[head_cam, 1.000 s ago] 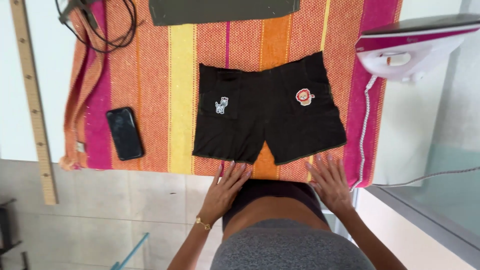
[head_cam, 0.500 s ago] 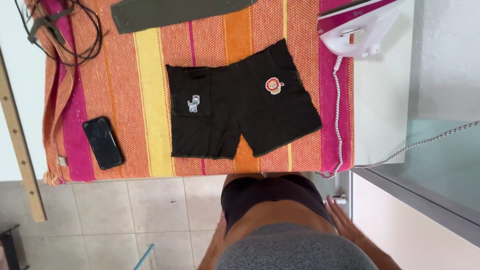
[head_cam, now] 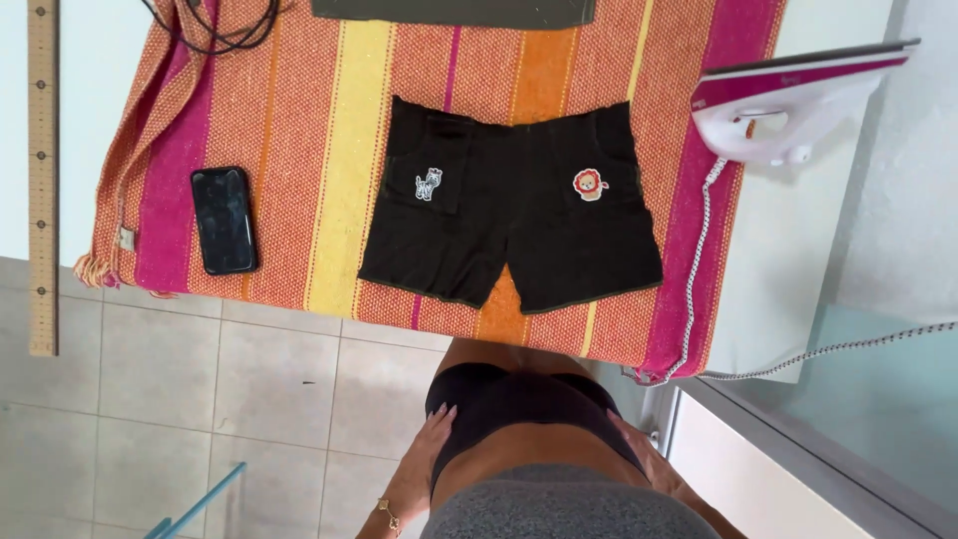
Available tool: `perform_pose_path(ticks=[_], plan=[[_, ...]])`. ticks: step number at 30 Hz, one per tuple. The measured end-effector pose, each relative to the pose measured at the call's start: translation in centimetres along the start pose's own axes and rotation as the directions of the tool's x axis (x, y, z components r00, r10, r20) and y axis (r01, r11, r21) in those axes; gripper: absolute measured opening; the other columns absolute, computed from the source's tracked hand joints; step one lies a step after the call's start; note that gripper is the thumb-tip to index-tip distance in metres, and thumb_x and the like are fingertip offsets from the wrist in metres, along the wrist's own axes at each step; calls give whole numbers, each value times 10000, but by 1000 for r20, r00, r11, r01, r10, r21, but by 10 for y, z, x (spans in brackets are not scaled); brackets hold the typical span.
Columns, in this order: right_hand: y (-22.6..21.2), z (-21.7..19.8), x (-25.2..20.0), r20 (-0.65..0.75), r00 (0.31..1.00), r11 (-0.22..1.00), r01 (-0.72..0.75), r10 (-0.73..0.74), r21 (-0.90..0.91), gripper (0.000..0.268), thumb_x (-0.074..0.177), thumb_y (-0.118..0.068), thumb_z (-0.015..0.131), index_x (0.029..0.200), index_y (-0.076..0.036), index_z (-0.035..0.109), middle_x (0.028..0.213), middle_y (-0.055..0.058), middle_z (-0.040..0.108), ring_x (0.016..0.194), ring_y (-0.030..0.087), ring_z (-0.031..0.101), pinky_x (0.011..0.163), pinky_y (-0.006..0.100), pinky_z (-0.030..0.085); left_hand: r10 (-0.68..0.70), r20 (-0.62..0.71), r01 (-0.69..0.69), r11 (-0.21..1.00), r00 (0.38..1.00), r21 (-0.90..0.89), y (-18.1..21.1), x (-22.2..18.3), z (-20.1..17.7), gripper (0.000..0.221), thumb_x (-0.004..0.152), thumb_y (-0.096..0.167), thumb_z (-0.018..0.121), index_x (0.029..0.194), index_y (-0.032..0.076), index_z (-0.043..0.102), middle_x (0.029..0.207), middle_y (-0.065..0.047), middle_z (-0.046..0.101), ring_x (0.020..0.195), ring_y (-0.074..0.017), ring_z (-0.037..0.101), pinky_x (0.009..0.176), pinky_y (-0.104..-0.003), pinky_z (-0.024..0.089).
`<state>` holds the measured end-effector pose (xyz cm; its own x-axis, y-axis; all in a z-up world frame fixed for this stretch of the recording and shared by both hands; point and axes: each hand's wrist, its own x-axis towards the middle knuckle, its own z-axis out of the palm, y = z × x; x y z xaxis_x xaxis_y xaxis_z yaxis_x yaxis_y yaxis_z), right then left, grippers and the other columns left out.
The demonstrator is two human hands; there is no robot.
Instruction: Ironing a pair of black shorts on an ironing board using a steam iron.
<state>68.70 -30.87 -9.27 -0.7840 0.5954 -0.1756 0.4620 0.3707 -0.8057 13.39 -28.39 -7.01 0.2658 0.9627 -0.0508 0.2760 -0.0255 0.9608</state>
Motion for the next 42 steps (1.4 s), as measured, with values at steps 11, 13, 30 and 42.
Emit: perform_pose_path(ticks=[11, 13, 30, 42], plan=[[-50, -24, 113, 17, 993, 946, -120, 121, 302, 1020, 1022, -423, 765, 1738, -100, 113, 1818, 188, 183, 1687, 337, 203, 1354, 503, 193, -83, 25, 85, 991, 996, -108, -20, 6, -66, 652, 1164, 456, 428, 1740, 214, 241, 1824, -81, 258, 1705, -346, 207, 1365, -523, 165], [-73, -41, 152, 22, 989, 922, -142, 144, 359, 1024, 1022, -407, 781, 1740, -112, 113, 1819, 180, 187, 1687, 333, 207, 1353, 505, 197, -59, 34, 62, 996, 998, -71, -89, -8, -62, 613, 1175, 319, 457, 1740, 214, 242, 1821, -77, 268, 1701, -344, 228, 1367, -524, 193], [-94, -71, 259, 104, 932, 916, -361, 348, 176, 1150, 899, -536, 927, 1728, -191, 207, 1622, 150, 522, 1452, 344, 537, 1106, 502, 523, -580, 279, 569, 407, 765, -714, -50, 29, -138, 645, 1136, 308, 297, 1722, 87, 140, 1824, -86, 226, 1674, -197, 237, 1366, -356, 178], [-56, -188, 310, -60, 998, 960, -17, 0, -281, 381, 959, -67, 775, 1336, -73, 726, 1222, 126, 824, 1060, 238, 845, 891, 299, 734, -27, 192, 76, 965, 981, -249, -66, 35, -98, 1072, 801, -346, 432, 1736, 131, 212, 1836, -123, 179, 1721, -337, 99, 1421, -483, -4]])
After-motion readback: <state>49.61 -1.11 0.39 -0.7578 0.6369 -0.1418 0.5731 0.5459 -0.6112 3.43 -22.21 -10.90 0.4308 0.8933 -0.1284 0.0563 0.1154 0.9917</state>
